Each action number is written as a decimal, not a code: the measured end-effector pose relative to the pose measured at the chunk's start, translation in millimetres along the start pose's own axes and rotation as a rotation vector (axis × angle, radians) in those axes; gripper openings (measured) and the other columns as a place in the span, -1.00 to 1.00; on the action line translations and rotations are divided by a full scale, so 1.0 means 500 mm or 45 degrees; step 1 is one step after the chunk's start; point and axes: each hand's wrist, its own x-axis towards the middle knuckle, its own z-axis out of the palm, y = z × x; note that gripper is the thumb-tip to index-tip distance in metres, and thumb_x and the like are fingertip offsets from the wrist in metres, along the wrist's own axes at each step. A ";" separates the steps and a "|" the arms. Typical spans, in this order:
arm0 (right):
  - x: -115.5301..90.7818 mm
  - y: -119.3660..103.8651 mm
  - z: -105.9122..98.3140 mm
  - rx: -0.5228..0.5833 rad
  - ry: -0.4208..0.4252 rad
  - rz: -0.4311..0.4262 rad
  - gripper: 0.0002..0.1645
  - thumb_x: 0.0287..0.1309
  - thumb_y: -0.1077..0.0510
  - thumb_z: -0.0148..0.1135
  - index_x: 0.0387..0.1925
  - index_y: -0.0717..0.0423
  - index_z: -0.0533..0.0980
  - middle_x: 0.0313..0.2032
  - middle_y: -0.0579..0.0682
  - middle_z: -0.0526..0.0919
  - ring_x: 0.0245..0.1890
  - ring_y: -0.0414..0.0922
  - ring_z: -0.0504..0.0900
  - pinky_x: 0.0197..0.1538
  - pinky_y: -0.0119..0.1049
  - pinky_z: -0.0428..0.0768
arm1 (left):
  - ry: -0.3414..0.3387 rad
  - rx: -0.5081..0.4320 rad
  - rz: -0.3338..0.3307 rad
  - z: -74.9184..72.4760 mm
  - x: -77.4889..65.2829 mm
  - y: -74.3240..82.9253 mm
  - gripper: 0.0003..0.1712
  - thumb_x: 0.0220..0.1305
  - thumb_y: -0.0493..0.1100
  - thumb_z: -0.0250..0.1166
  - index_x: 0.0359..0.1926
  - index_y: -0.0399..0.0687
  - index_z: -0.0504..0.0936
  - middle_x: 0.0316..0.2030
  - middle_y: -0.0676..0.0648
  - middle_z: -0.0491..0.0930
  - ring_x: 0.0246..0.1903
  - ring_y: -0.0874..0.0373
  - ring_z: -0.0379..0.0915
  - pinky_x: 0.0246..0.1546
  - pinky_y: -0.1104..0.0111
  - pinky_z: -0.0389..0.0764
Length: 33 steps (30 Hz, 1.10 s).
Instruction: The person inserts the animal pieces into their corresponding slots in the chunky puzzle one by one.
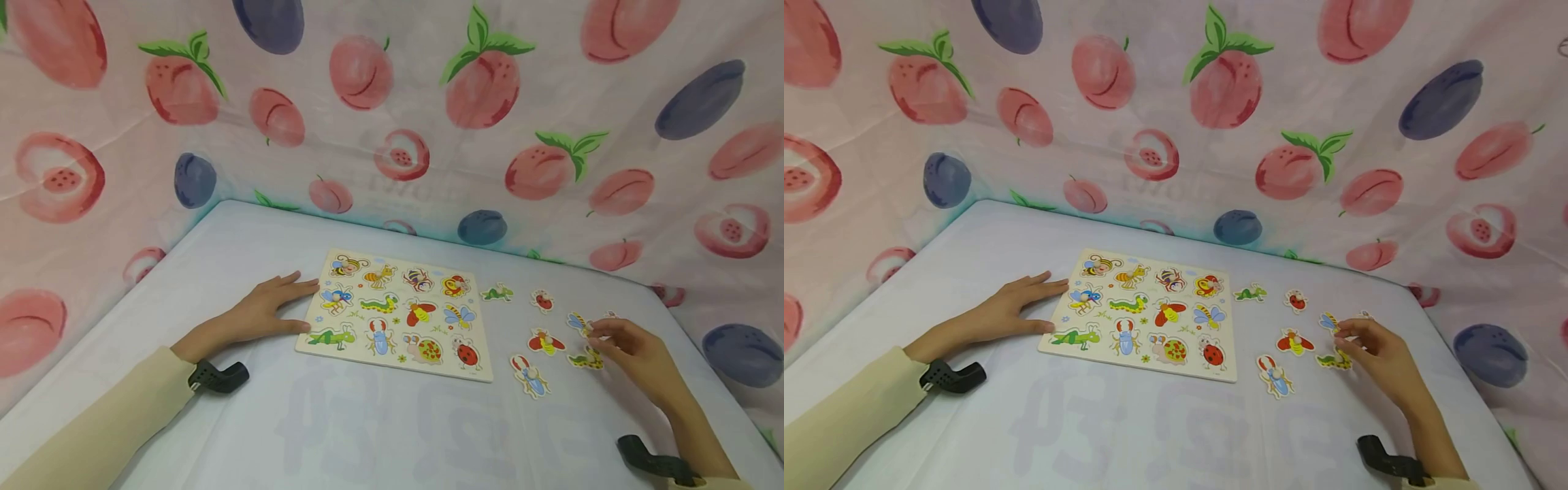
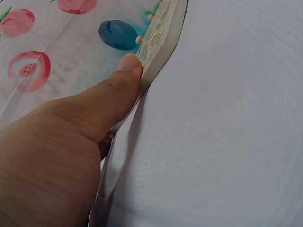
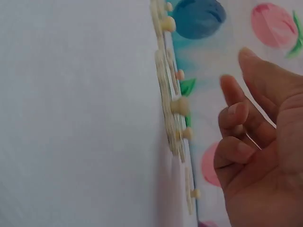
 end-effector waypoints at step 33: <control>-0.026 0.065 0.008 -0.204 -0.133 0.160 -0.54 0.14 -0.12 0.33 0.00 0.03 0.63 0.02 0.12 0.61 -0.19 -0.54 0.42 -0.20 -0.66 0.42 | -0.020 0.012 -0.010 0.004 0.004 -0.005 -0.06 0.09 0.26 0.35 0.41 0.00 0.26 0.40 -0.03 0.19 0.42 -0.17 -0.19 0.31 -0.17 -0.16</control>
